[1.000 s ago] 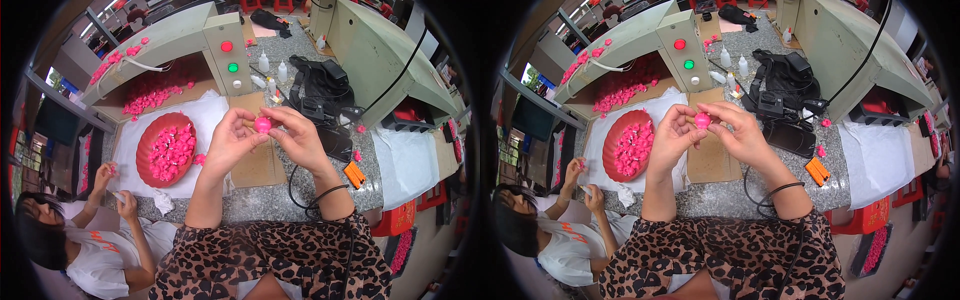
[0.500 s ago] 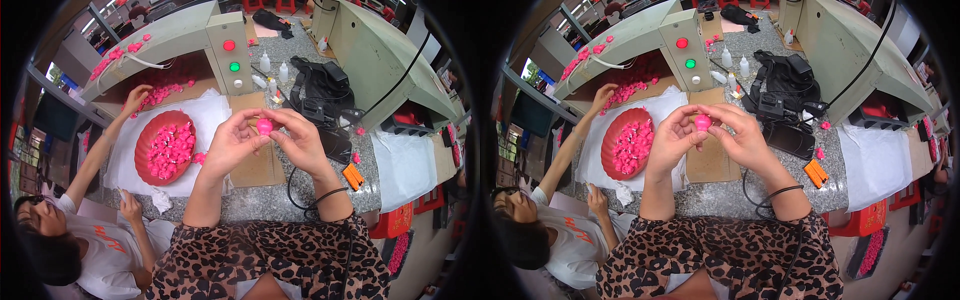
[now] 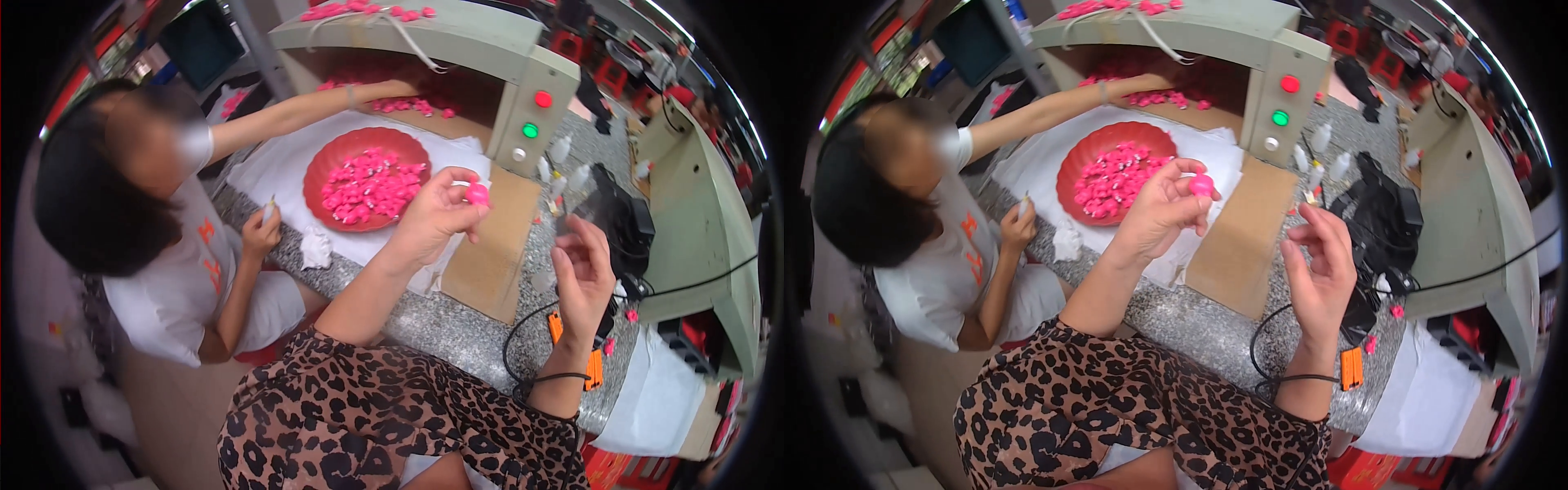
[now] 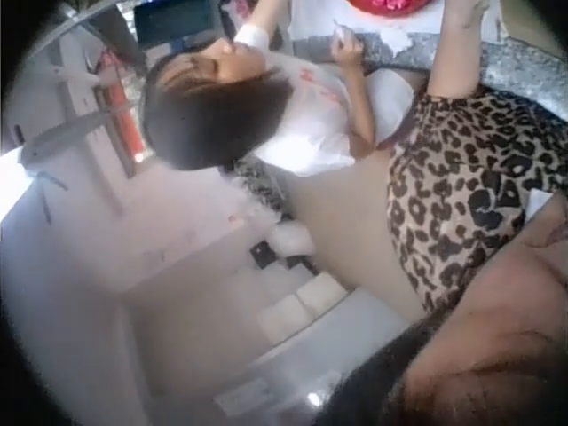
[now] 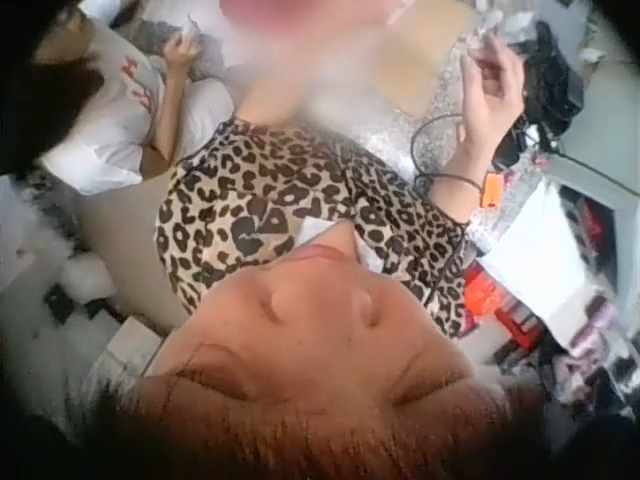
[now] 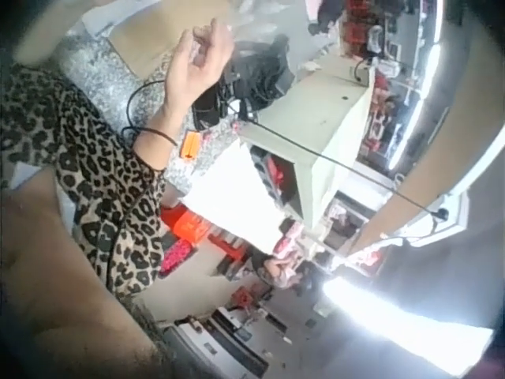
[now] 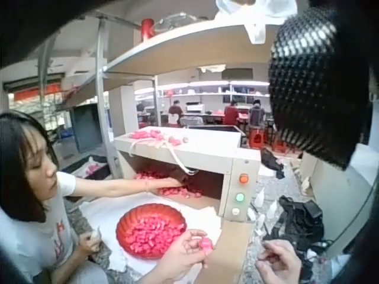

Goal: The person applies glue from a bottle to small pink plastic parts and joins them together by hand.

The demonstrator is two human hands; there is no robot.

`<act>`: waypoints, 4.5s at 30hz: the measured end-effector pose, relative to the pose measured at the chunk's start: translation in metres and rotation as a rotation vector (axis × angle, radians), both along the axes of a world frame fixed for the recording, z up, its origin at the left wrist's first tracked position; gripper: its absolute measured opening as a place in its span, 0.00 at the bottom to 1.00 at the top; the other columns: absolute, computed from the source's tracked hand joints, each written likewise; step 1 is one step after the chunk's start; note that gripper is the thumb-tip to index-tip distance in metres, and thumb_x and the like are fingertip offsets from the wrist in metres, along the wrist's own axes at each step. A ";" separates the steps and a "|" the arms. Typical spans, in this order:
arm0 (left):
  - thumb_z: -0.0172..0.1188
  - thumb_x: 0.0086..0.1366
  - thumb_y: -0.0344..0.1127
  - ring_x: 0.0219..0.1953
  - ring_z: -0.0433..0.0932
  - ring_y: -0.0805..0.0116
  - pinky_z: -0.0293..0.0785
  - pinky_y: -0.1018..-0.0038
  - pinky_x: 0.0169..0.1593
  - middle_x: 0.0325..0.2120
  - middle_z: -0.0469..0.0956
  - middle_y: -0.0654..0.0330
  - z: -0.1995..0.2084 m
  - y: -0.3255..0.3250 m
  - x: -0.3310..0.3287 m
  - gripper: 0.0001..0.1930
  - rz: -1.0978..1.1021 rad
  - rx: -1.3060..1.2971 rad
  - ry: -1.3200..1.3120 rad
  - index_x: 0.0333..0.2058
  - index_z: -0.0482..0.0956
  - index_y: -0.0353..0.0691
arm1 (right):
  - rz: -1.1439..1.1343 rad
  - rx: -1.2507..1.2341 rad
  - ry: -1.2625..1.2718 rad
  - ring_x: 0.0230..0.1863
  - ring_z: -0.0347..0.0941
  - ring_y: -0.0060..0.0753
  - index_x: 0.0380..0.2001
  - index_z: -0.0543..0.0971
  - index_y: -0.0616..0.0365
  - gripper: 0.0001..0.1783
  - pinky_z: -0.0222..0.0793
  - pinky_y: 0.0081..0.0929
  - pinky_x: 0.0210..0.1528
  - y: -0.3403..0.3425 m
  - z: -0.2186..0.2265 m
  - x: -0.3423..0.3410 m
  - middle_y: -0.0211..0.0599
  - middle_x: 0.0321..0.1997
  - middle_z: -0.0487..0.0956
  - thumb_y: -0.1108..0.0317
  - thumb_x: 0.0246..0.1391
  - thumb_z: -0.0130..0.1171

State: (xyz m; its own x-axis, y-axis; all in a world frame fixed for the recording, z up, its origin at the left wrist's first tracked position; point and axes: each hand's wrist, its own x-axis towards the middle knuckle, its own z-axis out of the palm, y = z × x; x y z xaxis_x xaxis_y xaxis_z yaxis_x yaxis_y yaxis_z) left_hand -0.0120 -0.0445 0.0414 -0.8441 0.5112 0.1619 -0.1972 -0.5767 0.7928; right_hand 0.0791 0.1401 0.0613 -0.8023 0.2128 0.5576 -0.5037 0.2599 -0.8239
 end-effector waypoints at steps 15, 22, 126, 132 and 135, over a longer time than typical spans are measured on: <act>0.57 0.48 0.20 0.23 0.72 0.75 0.69 0.83 0.23 0.27 0.71 0.61 -0.050 -0.150 -0.001 0.22 0.801 -0.168 -0.027 0.42 0.60 0.36 | 0.033 0.023 -0.054 0.30 0.65 0.18 0.38 0.71 0.66 0.12 0.64 0.14 0.33 -0.008 -0.009 -0.005 0.36 0.39 0.69 0.79 0.46 0.52; 0.57 0.48 0.20 0.20 0.71 0.75 0.68 0.83 0.22 0.27 0.71 0.60 -0.060 -0.169 0.008 0.23 0.805 -0.170 -0.079 0.43 0.60 0.35 | 0.035 0.055 -0.093 0.28 0.65 0.17 0.37 0.72 0.66 0.12 0.63 0.14 0.31 -0.015 -0.015 -0.008 0.35 0.38 0.70 0.77 0.47 0.51; 0.48 0.47 0.30 0.23 0.71 0.63 0.70 0.74 0.17 0.27 0.63 0.52 -0.112 -0.023 0.007 0.09 0.824 -1.714 0.944 0.30 0.66 0.35 | -0.352 -0.377 -0.292 0.12 0.54 0.12 0.13 0.65 0.55 0.17 0.50 0.10 0.13 0.049 -0.070 0.020 0.23 0.12 0.63 0.59 0.50 0.52; 0.48 0.47 0.30 0.24 0.70 0.63 0.70 0.75 0.19 0.25 0.64 0.52 -0.114 -0.021 0.000 0.08 0.821 -1.700 1.023 0.29 0.66 0.35 | -0.338 -0.343 -0.289 0.12 0.54 0.12 0.13 0.66 0.54 0.17 0.50 0.10 0.13 0.051 -0.073 0.017 0.23 0.11 0.63 0.59 0.50 0.52; 0.48 0.48 0.30 0.27 0.70 0.63 0.70 0.76 0.21 0.25 0.64 0.52 -0.115 -0.020 -0.003 0.08 0.835 -1.645 1.052 0.29 0.66 0.35 | -0.349 -0.342 -0.288 0.12 0.54 0.12 0.13 0.66 0.54 0.17 0.50 0.10 0.13 0.053 -0.076 0.016 0.23 0.11 0.63 0.59 0.51 0.51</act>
